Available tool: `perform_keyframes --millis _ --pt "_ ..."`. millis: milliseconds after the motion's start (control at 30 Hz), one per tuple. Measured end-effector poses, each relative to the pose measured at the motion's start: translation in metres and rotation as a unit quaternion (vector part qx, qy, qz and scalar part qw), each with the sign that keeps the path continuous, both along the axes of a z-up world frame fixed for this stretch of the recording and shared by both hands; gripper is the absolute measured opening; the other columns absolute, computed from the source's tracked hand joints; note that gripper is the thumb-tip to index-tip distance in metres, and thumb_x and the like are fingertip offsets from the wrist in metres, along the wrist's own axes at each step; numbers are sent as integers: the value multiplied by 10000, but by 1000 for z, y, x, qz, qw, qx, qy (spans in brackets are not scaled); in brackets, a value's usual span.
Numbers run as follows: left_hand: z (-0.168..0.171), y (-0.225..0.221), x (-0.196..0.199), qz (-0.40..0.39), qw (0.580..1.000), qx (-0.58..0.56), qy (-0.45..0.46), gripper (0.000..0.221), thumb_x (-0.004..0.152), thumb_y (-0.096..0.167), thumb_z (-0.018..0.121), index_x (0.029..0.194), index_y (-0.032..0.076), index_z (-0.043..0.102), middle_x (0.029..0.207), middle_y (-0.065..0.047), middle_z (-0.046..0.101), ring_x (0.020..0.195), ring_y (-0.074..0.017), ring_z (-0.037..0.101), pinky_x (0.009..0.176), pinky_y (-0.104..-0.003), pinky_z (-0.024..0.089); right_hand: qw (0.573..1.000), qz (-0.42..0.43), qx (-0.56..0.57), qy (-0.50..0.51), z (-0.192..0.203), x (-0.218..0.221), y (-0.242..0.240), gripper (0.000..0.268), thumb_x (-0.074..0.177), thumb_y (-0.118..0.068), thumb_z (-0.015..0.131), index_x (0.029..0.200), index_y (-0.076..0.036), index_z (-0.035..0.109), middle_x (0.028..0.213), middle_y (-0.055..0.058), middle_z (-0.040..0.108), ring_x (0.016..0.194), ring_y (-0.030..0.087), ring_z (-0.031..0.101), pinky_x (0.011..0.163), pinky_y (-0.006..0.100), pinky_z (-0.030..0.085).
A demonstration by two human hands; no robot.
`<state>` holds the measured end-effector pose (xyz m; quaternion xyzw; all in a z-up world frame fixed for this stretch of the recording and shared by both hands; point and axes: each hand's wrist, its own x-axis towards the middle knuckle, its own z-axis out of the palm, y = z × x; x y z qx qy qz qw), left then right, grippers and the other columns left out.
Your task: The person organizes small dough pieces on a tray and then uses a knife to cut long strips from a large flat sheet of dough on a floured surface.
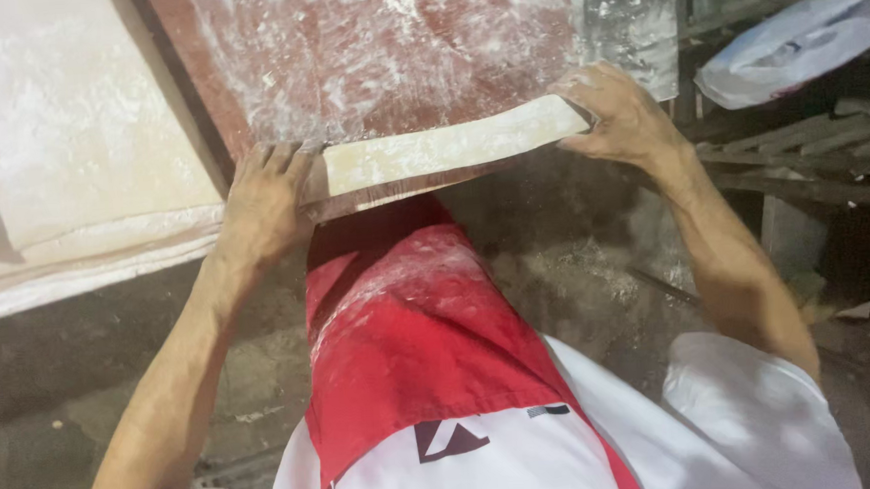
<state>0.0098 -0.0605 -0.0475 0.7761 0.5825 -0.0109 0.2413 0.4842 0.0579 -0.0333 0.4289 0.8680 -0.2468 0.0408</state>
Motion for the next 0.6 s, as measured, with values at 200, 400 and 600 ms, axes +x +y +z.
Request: perform_keyframes --millis 200,400,600 --pt "14 -8 -13 24 999 -1 -23 897 729 184 820 1494 -10 395 1375 -267 526 1263 -461 481 1065 -538 390 993 90 80 4 18 -70 -6 1139 631 -541 921 1508 5 441 1334 275 558 1230 420 520 1020 549 454" --pt "7 -10 -24 -7 999 -43 2 856 865 -15 686 1634 24 311 1347 -230 589 1215 -362 563 1116 -471 455 967 220 84 101 -17 -123 -11 883 876 -507 816 1523 -39 438 1458 184 569 1371 330 552 1196 472 479" --pt "24 -20 -24 74 993 1 -91 695 854 87 753 1439 -42 402 1291 -276 588 1262 -423 526 1101 -510 443 983 179 19 31 4 -176 -22 1297 650 -671 829 1562 102 328 1340 311 531 1245 422 523 1076 554 425"
